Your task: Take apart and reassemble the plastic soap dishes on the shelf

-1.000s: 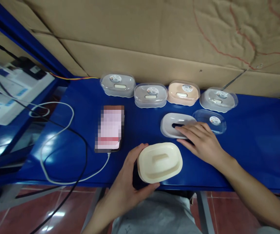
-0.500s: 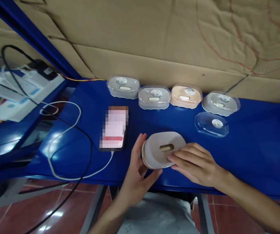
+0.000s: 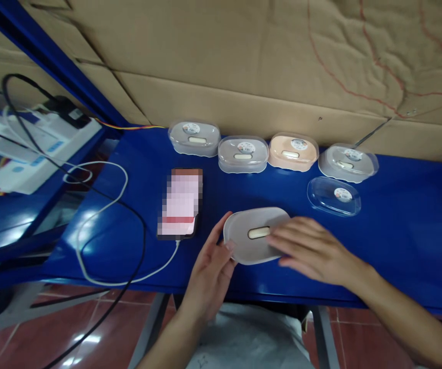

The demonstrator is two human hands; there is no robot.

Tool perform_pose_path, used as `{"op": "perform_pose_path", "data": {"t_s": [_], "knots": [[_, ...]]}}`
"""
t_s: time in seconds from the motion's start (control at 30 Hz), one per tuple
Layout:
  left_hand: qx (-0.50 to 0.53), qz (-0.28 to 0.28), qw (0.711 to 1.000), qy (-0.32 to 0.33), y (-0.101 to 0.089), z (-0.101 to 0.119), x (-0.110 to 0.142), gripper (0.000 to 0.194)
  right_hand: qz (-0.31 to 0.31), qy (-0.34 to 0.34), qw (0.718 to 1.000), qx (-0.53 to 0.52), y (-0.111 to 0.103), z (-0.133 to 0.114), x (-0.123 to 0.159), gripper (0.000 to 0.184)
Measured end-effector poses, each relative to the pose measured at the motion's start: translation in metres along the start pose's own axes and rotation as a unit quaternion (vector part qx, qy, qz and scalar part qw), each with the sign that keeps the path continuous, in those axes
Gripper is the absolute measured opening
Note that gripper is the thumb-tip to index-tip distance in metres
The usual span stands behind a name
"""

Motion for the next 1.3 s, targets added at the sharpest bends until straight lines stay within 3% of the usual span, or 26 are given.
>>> {"op": "perform_pose_path", "data": {"t_s": [0.07,0.13,0.2,0.33,0.47,0.67,0.87,1.0,1.13,1.3], "knots": [[0.021,0.004,1.0,0.0,-0.001,0.002,-0.001,0.056,0.004,0.096,0.995,0.034,-0.023,0.025,0.019,0.044],[0.034,0.003,0.999,0.001,-0.003,0.004,-0.002,0.05,-0.005,0.227,0.971,0.072,-0.042,0.054,0.047,0.051],[0.037,-0.007,0.999,-0.006,-0.004,0.005,-0.003,0.044,-0.045,0.307,0.945,0.107,-0.052,0.079,0.075,0.063],[0.061,-0.024,0.997,-0.039,-0.005,0.003,-0.005,0.034,-0.102,0.367,0.923,0.054,-0.048,0.101,0.107,0.075],[0.065,-0.036,0.995,-0.069,-0.002,-0.003,-0.006,0.036,-0.094,0.337,0.937,-0.007,-0.037,0.093,0.098,0.082],[0.03,-0.059,0.996,-0.056,0.004,-0.007,-0.007,0.04,-0.107,0.286,0.952,0.006,-0.018,0.075,0.073,0.084],[0.018,-0.057,0.996,-0.061,0.004,-0.006,-0.007,0.042,-0.015,0.249,0.967,0.061,-0.028,0.068,0.056,0.082],[0.025,-0.069,0.995,-0.064,0.005,-0.009,-0.008,0.041,0.019,0.196,0.98,0.019,-0.032,0.043,0.035,0.09],[0.028,-0.09,0.994,-0.063,0.008,-0.011,-0.008,0.037,-0.008,0.1,0.995,-0.001,-0.011,0.009,0.006,0.098],[0.025,-0.113,0.991,-0.064,0.013,-0.009,-0.006,0.035,-0.01,0.086,0.996,0.031,0.009,-0.002,-0.006,0.095]]}}
Point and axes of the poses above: each hand's wrist, its own x-axis away from the middle knuckle, its own y-axis out of the palm, z = x × y, the point moved 3 cm from there along -x, towards the middle knuckle, and after that the axes turned 14 degrees about -y, right-handed, at the moved point
